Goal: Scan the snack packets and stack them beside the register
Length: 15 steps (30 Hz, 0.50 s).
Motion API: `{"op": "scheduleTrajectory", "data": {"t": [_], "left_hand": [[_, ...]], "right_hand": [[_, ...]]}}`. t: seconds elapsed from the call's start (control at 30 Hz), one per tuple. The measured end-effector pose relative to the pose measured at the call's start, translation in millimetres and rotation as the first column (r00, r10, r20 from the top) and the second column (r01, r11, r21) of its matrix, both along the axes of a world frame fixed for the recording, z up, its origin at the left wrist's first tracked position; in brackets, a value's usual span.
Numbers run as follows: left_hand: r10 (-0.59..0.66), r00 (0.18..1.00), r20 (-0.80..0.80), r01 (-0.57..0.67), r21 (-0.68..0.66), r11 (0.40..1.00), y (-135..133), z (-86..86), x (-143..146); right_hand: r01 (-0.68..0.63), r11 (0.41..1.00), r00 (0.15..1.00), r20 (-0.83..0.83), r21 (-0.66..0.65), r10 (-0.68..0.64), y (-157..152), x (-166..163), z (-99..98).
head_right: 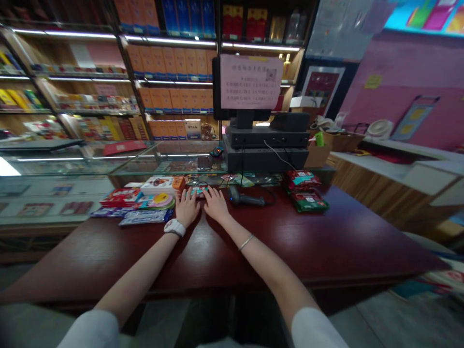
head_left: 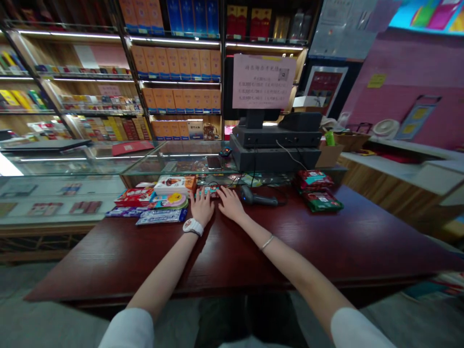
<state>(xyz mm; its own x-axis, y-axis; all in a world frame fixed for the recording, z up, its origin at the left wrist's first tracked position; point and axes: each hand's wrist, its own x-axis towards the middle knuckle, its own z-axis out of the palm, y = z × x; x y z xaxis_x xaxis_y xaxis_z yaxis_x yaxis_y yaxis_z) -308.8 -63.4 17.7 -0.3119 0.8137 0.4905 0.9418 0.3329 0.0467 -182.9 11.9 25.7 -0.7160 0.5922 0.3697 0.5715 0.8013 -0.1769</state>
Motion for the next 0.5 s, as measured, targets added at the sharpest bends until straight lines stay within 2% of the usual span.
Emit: {"op": "scheduleTrajectory", "data": {"t": [0.27, 0.5], "left_hand": [[0.083, 0.995, 0.049, -0.082, -0.009, 0.997, 0, -8.2, -19], [0.129, 0.989, 0.068, -0.127, -0.031, 0.991, 2, -12.8, -21]], "right_hand": [[0.072, 0.997, 0.997, -0.013, -0.024, -0.072, 17, -35, -10.5], [0.117, 0.99, 0.993, -0.003, -0.074, -0.117, 28, -44, -37.7]]}}
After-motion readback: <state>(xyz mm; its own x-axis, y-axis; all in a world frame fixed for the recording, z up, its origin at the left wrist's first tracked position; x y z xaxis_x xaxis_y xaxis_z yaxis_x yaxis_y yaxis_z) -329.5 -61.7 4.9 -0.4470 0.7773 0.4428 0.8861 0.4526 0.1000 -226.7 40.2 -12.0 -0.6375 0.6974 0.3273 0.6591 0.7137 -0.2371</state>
